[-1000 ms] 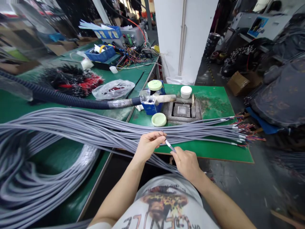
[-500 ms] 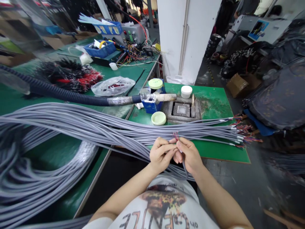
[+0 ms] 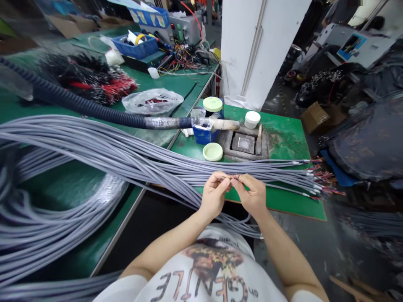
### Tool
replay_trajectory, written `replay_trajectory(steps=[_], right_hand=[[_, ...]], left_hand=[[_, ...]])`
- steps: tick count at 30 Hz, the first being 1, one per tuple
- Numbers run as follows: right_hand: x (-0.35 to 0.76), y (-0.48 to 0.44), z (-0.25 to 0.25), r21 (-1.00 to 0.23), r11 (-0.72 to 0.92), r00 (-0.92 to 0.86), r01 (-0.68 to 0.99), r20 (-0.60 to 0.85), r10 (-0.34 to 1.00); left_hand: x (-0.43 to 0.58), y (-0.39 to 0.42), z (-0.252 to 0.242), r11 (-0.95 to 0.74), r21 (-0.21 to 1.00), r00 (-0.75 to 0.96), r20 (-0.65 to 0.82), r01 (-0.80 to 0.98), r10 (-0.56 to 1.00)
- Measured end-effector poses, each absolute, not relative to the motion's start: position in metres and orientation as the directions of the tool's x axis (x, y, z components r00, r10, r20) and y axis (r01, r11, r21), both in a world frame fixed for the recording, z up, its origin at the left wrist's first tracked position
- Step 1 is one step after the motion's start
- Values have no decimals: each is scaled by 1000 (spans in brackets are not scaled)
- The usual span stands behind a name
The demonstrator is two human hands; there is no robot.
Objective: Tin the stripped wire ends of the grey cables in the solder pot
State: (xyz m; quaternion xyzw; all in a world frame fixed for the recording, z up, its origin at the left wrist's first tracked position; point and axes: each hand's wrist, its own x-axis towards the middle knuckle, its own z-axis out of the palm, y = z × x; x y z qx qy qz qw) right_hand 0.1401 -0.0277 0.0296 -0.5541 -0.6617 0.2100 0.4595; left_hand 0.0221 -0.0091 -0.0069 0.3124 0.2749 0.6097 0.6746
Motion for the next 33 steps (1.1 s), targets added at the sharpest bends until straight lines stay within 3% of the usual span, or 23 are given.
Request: replay_trajectory(steps=[4, 7, 9, 11, 13, 15, 25, 33], right_hand=[[139, -10, 41, -680, 287, -43, 674, 353, 935], [141, 17, 50, -675, 255, -73, 692, 287, 955], [143, 40, 56, -665, 241, -120, 707, 223, 967], [141, 63, 58, -637, 246, -193, 730, 154, 969], [136, 86, 58, -591, 261, -259, 763, 91, 962], [128, 105, 54, -522, 274, -302, 808, 32, 953], [102, 149, 34, -91, 293, -303, 952, -127, 944], [94, 155, 31, 6, 249, -244, 968, -177, 953]], left_hand=[[15, -1, -8, 98, 782, 87, -57, -616, 995], [0, 6, -11, 10, 847, 40, 13, -531, 999], [-14, 9, -16, -142, 923, -38, 137, -358, 990], [-28, 12, -22, -301, 952, -82, 295, -64, 952], [-39, 15, -27, -389, 901, -35, 403, 194, 915], [-45, 17, -31, -421, 844, 44, 432, 333, 901], [-45, 20, -31, -453, 790, 157, 428, 412, 890], [-45, 21, -31, -454, 796, 168, 423, 399, 890]])
